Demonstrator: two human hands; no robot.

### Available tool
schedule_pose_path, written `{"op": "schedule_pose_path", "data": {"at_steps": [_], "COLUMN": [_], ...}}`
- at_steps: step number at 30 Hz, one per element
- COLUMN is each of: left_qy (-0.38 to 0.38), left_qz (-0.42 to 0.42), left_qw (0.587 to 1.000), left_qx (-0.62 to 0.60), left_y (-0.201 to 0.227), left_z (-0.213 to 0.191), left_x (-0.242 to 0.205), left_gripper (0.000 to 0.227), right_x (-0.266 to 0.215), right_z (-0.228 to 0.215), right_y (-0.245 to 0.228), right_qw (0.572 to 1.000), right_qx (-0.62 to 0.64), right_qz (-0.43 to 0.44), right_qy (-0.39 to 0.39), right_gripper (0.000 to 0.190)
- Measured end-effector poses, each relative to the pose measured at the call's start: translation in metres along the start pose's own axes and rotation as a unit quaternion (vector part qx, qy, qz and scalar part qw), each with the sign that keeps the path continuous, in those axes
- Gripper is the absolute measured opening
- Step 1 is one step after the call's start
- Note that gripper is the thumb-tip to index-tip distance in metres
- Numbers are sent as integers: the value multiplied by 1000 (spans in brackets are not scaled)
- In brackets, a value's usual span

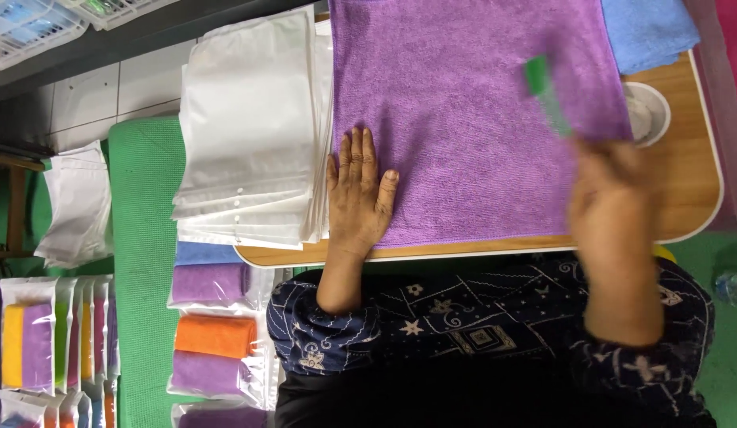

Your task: Brushing, folding, and packaging microfiber towels into plastic sleeves.

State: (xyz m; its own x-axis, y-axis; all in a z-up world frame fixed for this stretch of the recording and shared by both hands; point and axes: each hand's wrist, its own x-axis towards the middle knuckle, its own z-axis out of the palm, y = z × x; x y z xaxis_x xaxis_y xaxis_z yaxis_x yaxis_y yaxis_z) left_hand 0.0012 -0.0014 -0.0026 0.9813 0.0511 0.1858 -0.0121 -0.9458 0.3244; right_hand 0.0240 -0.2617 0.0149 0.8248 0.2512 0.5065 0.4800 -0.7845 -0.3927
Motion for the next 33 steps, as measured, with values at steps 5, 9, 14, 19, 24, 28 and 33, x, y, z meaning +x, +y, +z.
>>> {"op": "schedule_pose_path", "data": {"at_steps": [5,9,14,19,24,28,33], "left_qy": [-12,11,19,15,30,30,29], "left_qz": [-1,11,16,17,29,32,30], "left_qw": [1000,999,999,998,996,995,994], "left_qx": [21,37,47,60,75,86,102], "left_y": [6,3,2,3,2,3,5], "left_z": [-5,0,3,5,6,5,5], "left_x": [0,-1,-1,-2,-2,-1,-1], "left_gripper": [58,58,57,57,55,55,58], "right_x": [-8,2,-8,-7,0,-12,-11], "right_z": [16,-8,-21,-11,-9,-18,-19], "right_y": [-23,-7,20,-15,-11,32,5], "right_qw": [987,995,997,991,998,994,999], "right_qx": [107,38,-52,127,31,-75,27], "right_qz": [-3,39,53,-7,-7,68,24], "right_qy": [-117,-80,-8,-52,-48,-26,-10], "right_gripper": [40,42,46,39,30,47,44]}}
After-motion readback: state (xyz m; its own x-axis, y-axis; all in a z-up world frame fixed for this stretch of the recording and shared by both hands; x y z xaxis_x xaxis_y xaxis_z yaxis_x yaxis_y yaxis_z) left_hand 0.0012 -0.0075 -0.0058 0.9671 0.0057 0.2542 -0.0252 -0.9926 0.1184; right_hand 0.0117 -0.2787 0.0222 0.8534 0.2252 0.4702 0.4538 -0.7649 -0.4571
